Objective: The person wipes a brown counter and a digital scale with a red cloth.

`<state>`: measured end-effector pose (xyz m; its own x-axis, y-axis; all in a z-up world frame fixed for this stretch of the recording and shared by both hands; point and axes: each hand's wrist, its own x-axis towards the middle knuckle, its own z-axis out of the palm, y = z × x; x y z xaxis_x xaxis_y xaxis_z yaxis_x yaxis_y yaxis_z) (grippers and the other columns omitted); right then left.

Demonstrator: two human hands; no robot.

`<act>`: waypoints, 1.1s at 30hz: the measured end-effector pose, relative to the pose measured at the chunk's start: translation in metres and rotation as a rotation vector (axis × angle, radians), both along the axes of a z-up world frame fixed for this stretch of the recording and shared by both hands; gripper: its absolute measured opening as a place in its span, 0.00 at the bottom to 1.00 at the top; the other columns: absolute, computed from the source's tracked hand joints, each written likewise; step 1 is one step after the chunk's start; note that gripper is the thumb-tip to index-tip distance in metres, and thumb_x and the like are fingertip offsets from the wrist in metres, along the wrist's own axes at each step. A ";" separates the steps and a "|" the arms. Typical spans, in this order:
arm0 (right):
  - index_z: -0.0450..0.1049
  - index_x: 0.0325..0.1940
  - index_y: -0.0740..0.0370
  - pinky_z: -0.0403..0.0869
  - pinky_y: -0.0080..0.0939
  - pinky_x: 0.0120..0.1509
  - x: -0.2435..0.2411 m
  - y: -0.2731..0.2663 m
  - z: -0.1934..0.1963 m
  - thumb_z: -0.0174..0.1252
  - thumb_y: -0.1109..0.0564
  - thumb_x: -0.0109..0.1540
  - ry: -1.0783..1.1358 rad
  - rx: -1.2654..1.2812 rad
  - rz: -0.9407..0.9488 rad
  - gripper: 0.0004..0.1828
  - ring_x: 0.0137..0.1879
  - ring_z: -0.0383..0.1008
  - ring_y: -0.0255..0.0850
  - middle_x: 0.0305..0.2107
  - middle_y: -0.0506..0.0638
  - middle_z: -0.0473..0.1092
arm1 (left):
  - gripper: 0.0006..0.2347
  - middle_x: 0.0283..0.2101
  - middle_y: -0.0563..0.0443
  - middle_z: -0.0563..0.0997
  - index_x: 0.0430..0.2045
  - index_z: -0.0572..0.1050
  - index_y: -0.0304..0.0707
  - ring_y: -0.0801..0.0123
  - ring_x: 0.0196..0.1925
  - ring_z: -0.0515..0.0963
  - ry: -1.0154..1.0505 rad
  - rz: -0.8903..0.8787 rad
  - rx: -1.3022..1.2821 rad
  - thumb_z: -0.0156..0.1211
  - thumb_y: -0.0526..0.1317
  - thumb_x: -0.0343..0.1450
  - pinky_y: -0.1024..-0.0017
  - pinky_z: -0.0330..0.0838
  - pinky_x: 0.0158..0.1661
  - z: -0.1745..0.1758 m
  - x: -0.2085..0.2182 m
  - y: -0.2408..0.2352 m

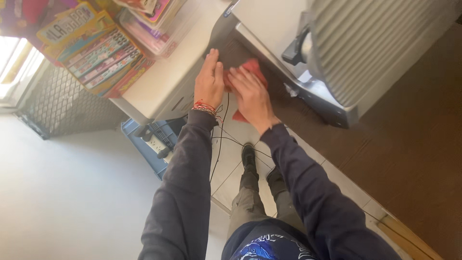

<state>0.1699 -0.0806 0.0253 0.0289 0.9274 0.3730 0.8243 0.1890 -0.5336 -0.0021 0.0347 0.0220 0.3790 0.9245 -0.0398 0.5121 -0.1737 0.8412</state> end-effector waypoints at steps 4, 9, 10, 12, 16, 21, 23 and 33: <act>0.86 0.84 0.55 0.77 0.66 0.91 0.010 -0.058 0.001 0.63 0.55 0.87 -0.001 0.003 -0.063 0.21 0.89 0.78 0.61 0.82 0.54 0.81 | 0.24 0.95 0.41 0.71 0.91 0.75 0.40 0.54 0.96 0.69 0.325 -0.058 0.141 0.44 0.47 0.98 0.57 0.61 0.93 0.000 0.009 0.002; 0.86 0.85 0.53 0.77 0.59 0.92 0.048 -0.155 0.001 0.66 0.55 0.83 -0.132 0.084 -0.148 0.24 0.88 0.80 0.56 0.83 0.51 0.81 | 0.22 0.94 0.38 0.72 0.89 0.76 0.35 0.49 0.95 0.71 0.539 -0.118 0.348 0.50 0.42 0.97 0.56 0.64 0.92 -0.032 0.008 0.004; 0.85 0.86 0.51 0.78 0.58 0.92 0.058 -0.179 0.009 0.64 0.55 0.83 -0.163 0.069 -0.163 0.25 0.88 0.80 0.54 0.82 0.50 0.81 | 0.22 0.93 0.37 0.72 0.88 0.77 0.34 0.48 0.94 0.72 0.587 -0.125 0.403 0.51 0.41 0.97 0.57 0.65 0.91 -0.038 0.008 0.004; 0.85 0.86 0.50 0.78 0.57 0.92 0.084 -0.220 0.020 0.63 0.54 0.83 -0.200 0.063 -0.175 0.25 0.88 0.81 0.53 0.82 0.48 0.81 | 0.21 0.92 0.36 0.73 0.87 0.77 0.32 0.48 0.93 0.73 0.626 -0.122 0.467 0.52 0.40 0.97 0.57 0.66 0.91 -0.035 0.011 0.007; 0.87 0.84 0.53 0.79 0.60 0.90 0.129 -0.298 0.036 0.66 0.57 0.81 -0.221 -0.016 -0.211 0.25 0.87 0.82 0.57 0.82 0.53 0.83 | 0.22 0.92 0.39 0.73 0.88 0.75 0.34 0.53 0.93 0.73 0.720 -0.113 0.441 0.49 0.41 0.97 0.61 0.65 0.90 -0.025 0.017 -0.001; 0.90 0.81 0.55 0.82 0.61 0.87 0.133 -0.302 0.035 0.66 0.53 0.83 -0.220 -0.001 -0.182 0.22 0.83 0.86 0.58 0.79 0.53 0.86 | 0.22 0.91 0.34 0.73 0.86 0.77 0.31 0.46 0.92 0.74 0.592 -0.064 0.428 0.53 0.40 0.95 0.56 0.67 0.90 -0.032 0.017 -0.001; 0.89 0.82 0.53 0.83 0.59 0.88 0.112 -0.269 0.030 0.68 0.54 0.82 -0.275 0.033 -0.116 0.23 0.84 0.85 0.56 0.80 0.52 0.85 | 0.21 0.88 0.34 0.78 0.81 0.82 0.30 0.45 0.90 0.78 0.508 -0.089 0.458 0.59 0.38 0.91 0.54 0.71 0.87 -0.037 0.013 0.008; 0.86 0.84 0.59 0.83 0.64 0.84 0.004 0.033 -0.001 0.65 0.58 0.86 -0.156 0.071 -0.046 0.21 0.84 0.82 0.63 0.79 0.59 0.83 | 0.32 0.93 0.48 0.75 0.89 0.78 0.46 0.57 0.93 0.76 0.309 -0.112 0.334 0.57 0.24 0.84 0.62 0.68 0.91 -0.064 -0.007 0.011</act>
